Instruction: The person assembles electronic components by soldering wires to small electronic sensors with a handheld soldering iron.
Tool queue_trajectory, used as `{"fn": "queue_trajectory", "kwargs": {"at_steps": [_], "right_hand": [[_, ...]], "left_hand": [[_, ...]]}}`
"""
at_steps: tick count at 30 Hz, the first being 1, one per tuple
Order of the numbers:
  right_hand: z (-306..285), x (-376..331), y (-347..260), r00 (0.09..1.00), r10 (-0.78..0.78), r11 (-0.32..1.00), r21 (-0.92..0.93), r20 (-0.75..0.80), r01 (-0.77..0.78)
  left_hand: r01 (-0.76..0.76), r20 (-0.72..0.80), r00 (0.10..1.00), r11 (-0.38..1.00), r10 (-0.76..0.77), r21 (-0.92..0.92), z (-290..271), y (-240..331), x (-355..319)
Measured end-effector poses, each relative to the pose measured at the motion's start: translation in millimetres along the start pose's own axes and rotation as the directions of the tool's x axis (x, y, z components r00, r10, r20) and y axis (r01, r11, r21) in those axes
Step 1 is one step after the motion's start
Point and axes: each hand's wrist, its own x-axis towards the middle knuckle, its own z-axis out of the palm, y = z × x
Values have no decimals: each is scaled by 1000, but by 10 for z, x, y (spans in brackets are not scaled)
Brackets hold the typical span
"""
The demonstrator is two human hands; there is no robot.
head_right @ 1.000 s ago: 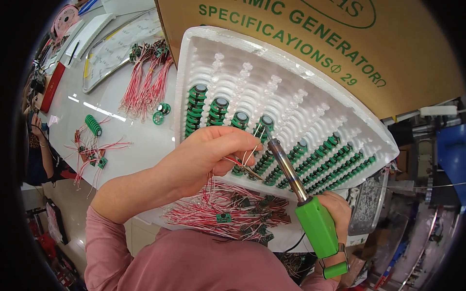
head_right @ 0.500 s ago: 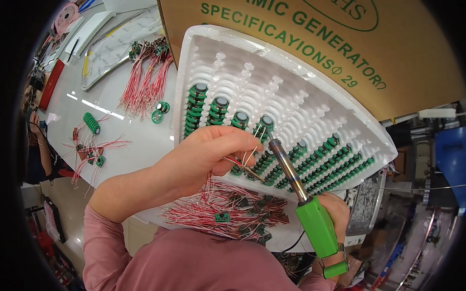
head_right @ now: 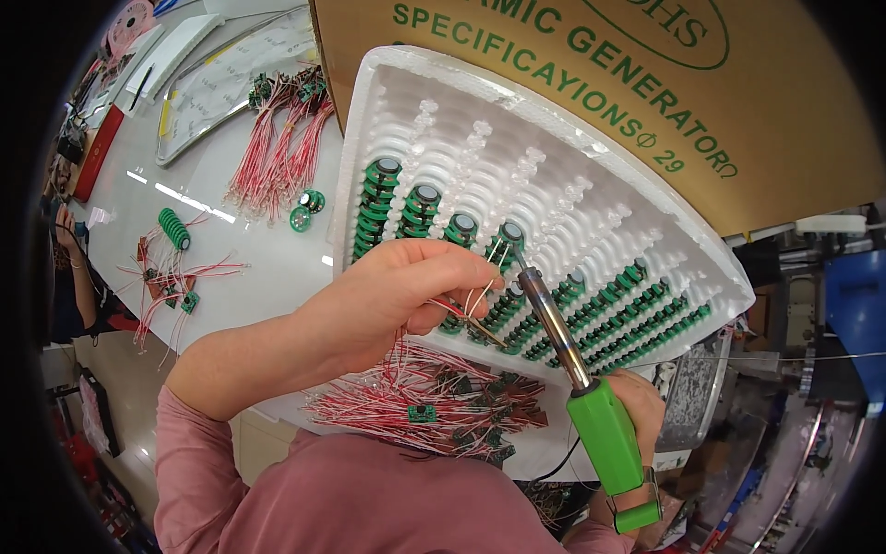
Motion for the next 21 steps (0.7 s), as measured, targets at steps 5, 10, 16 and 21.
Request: {"fn": "queue_trajectory", "kwargs": {"at_steps": [5,10,16,21], "right_hand": [[43,46,-81,995,58,998,-33,-86,-61],[-11,49,-49,1000,8,998,-59,21,-7],[60,239,-228,999,-32,998,-51,-16,31],[22,209,-175,999,-24,1000,-1,38,24]], "left_hand": [[3,2,1000,1000,-3,4,-2,-6,10],[7,6,1000,1000,-7,2,-13,-4,-3],[3,9,1000,1000,-3,1,-25,-10,-1],[2,11,1000,1000,-2,-8,-36,-9,-12]]}}
